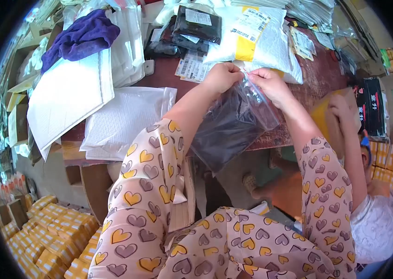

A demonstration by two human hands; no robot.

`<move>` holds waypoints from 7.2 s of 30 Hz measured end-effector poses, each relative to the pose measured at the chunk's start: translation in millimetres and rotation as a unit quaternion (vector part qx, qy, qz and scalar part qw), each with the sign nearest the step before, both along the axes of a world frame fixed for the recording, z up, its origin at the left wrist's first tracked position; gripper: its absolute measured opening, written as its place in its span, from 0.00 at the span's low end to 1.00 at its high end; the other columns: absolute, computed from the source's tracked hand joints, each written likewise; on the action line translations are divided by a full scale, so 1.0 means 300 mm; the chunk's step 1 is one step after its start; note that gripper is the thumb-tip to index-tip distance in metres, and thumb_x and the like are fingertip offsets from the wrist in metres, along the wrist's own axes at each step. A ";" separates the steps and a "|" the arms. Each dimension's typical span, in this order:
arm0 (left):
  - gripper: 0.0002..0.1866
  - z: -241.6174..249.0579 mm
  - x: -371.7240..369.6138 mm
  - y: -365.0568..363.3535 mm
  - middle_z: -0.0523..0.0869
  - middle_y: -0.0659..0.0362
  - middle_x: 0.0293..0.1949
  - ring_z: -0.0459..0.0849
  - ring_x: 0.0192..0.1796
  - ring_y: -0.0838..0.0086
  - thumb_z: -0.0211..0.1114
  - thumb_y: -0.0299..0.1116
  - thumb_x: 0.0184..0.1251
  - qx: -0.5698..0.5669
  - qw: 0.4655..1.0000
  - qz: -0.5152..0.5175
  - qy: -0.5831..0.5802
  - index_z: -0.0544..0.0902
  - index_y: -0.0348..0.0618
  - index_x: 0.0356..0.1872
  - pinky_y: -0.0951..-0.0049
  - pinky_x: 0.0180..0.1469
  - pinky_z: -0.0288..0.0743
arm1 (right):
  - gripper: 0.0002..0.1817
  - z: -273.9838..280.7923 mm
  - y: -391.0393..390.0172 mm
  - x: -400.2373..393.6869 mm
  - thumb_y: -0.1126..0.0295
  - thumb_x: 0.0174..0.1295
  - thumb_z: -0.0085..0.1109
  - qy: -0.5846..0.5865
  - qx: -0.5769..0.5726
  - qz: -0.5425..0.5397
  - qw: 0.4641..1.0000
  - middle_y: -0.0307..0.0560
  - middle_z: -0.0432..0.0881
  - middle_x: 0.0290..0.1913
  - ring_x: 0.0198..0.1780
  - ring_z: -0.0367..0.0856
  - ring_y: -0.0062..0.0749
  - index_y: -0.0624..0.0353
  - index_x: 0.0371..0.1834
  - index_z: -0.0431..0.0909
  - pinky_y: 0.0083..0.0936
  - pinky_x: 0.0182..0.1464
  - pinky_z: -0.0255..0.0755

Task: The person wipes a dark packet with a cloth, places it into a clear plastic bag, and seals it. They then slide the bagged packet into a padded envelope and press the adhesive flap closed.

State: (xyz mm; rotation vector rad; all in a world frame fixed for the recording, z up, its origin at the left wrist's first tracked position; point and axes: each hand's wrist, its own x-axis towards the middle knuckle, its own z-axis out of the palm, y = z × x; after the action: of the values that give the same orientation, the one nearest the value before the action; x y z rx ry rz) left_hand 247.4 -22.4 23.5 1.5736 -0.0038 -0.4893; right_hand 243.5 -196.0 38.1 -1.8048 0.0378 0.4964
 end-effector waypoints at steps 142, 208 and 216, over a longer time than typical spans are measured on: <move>0.26 0.014 -0.569 0.221 0.61 0.54 0.63 0.61 0.61 0.56 0.59 0.41 0.53 0.383 0.863 0.032 -0.326 0.70 0.53 0.57 0.54 0.64 0.49 | 0.14 0.326 0.172 0.611 0.65 0.58 0.51 -0.481 -0.228 -0.165 0.830 0.53 0.79 0.42 0.47 0.76 0.43 0.59 0.44 0.76 0.29 0.52 0.66; 0.16 0.291 -0.691 0.243 0.74 0.47 0.46 0.71 0.52 0.53 0.56 0.18 0.45 0.346 0.891 0.127 -0.265 0.81 0.46 0.36 0.65 0.54 0.66 | 0.21 -0.081 0.107 -0.612 0.68 0.55 0.56 0.203 0.278 -0.143 0.928 0.48 0.77 0.45 0.45 0.76 0.33 0.65 0.52 0.69 0.29 0.47 0.69; 0.16 0.599 -0.520 0.343 0.77 0.56 0.33 0.79 0.33 0.61 0.53 0.25 0.50 0.615 0.701 0.059 -0.355 0.77 0.51 0.42 0.66 0.32 0.74 | 0.36 0.415 -0.256 -0.874 0.68 0.43 0.67 0.109 0.323 -0.091 0.936 0.44 0.72 0.52 0.52 0.71 0.33 0.65 0.57 0.63 0.29 0.55 0.64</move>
State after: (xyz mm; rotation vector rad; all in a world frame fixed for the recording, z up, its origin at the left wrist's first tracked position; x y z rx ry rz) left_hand 91.5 80.6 203.2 2.9919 -0.2033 0.4111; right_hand -18.7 -272.7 162.6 -1.0853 0.1732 0.5023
